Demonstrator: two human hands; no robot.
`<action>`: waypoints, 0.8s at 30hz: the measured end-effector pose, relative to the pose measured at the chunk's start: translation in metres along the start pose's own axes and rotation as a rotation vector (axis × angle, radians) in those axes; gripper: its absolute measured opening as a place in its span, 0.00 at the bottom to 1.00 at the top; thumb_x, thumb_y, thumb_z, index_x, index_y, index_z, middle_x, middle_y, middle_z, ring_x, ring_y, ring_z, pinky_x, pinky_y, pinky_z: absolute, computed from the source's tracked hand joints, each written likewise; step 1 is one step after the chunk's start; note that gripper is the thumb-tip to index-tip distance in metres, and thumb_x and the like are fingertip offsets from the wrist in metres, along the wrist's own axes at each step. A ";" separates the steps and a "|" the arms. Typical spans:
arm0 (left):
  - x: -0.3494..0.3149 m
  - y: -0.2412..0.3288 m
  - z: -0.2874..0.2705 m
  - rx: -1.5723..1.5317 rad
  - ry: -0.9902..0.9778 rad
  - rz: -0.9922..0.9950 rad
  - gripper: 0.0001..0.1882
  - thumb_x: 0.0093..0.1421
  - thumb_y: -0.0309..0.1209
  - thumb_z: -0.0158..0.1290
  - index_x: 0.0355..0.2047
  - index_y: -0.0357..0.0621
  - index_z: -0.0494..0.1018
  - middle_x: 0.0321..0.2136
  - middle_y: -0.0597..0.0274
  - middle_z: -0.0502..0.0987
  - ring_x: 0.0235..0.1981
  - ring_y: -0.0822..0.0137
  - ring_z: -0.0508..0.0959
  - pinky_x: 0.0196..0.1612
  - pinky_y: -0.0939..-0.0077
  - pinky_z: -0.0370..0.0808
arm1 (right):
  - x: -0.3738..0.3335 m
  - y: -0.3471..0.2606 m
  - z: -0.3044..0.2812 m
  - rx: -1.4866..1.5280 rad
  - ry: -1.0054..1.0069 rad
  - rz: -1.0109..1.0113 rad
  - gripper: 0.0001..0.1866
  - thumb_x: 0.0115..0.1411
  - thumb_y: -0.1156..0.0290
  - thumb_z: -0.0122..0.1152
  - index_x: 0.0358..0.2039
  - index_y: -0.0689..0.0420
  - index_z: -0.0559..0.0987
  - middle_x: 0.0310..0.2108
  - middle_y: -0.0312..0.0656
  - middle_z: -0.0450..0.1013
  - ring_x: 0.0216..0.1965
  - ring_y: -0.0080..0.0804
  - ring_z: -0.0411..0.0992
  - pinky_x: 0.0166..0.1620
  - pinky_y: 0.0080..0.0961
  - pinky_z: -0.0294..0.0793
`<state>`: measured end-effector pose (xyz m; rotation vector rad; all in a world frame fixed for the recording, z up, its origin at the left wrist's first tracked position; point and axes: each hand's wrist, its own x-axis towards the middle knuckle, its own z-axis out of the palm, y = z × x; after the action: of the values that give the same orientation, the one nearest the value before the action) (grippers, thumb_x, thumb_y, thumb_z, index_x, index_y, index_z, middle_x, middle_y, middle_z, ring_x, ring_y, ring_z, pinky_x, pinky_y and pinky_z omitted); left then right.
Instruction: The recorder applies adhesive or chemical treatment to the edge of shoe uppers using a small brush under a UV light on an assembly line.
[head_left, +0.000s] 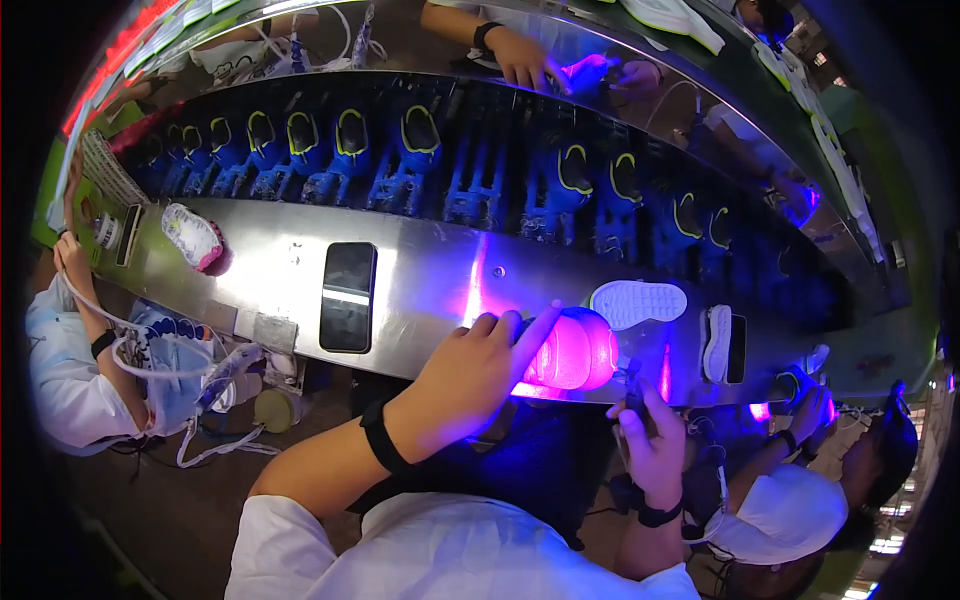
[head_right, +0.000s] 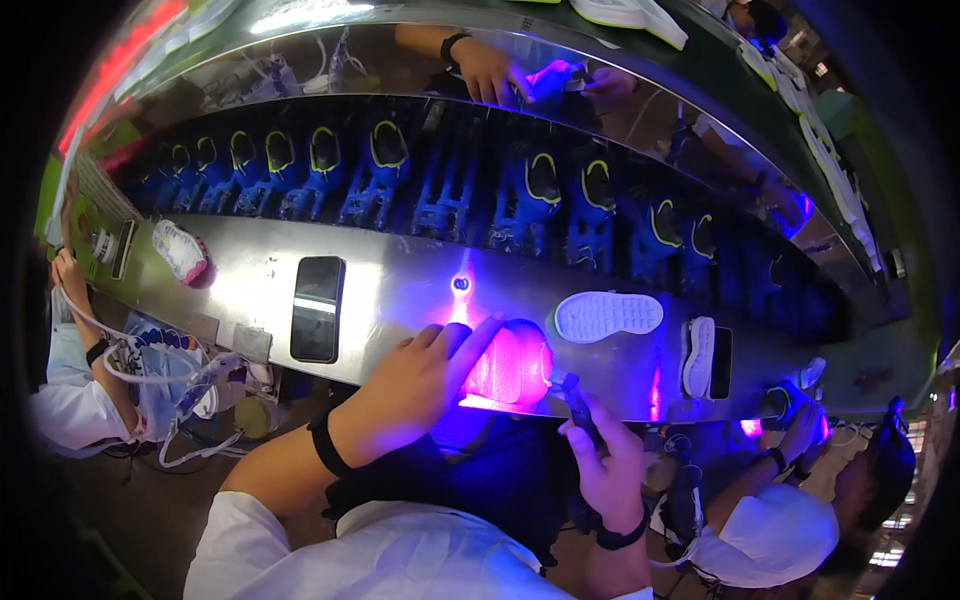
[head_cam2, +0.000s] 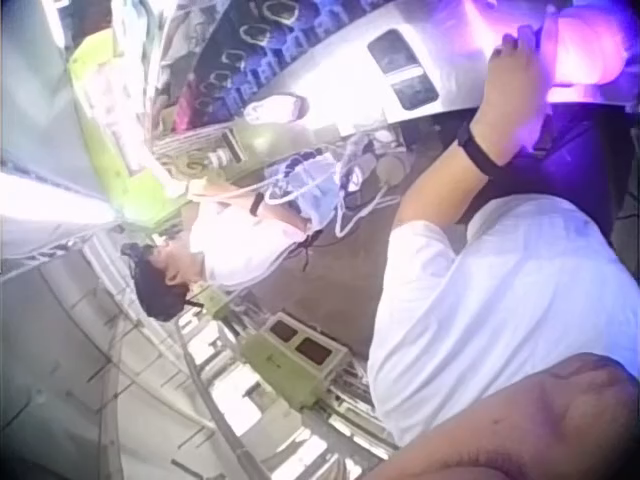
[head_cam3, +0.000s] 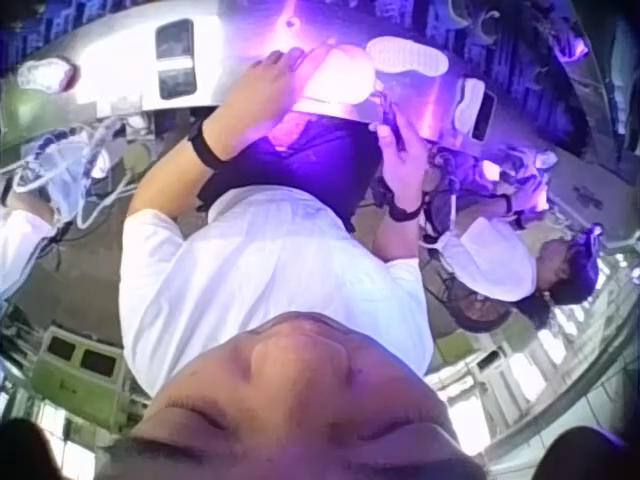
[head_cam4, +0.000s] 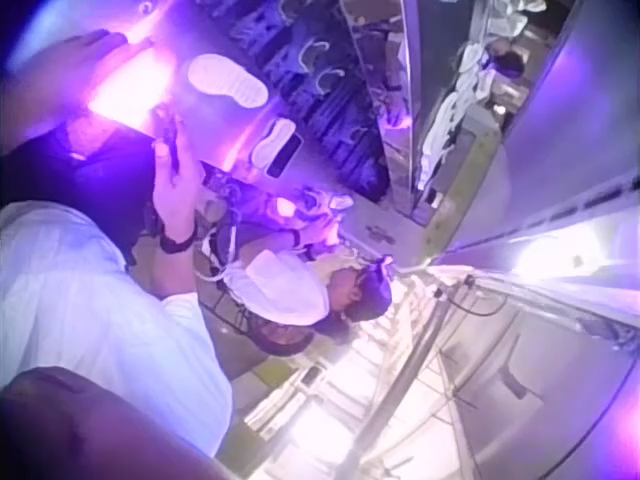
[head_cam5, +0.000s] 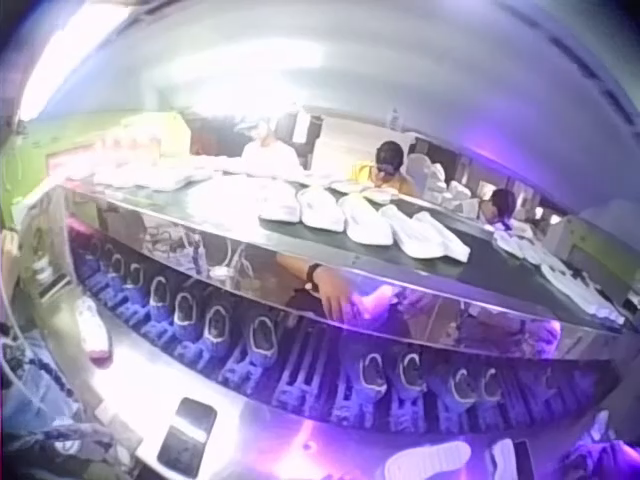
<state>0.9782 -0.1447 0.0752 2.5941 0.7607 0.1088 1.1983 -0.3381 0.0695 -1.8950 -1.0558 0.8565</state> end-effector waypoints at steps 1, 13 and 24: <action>-0.004 -0.004 -0.001 -0.052 -0.086 -0.003 0.43 0.56 0.26 0.56 0.73 0.40 0.57 0.48 0.48 0.75 0.44 0.52 0.80 0.41 0.59 0.81 | -0.001 0.007 -0.001 0.223 -0.101 0.165 0.23 0.66 0.75 0.64 0.62 0.62 0.77 0.41 0.45 0.81 0.39 0.29 0.80 0.45 0.28 0.78; -0.042 0.029 -0.001 -0.817 -0.025 0.213 0.52 0.55 0.35 0.74 0.73 0.40 0.54 0.57 0.46 0.78 0.56 0.49 0.81 0.58 0.55 0.78 | 0.007 -0.038 -0.040 0.214 -0.240 -0.117 0.25 0.66 0.76 0.67 0.63 0.65 0.75 0.44 0.42 0.80 0.44 0.27 0.77 0.51 0.26 0.76; -0.039 0.047 -0.014 -0.828 -0.329 -0.070 0.57 0.52 0.43 0.76 0.71 0.27 0.55 0.63 0.42 0.73 0.65 0.52 0.73 0.65 0.58 0.71 | -0.002 -0.020 -0.060 0.225 -0.296 -0.210 0.28 0.60 0.78 0.70 0.62 0.62 0.77 0.59 0.45 0.78 0.59 0.36 0.74 0.65 0.34 0.68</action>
<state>0.9661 -0.1957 0.1093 1.7387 0.5284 -0.0255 1.2401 -0.3513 0.1146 -1.4713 -1.2519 1.1044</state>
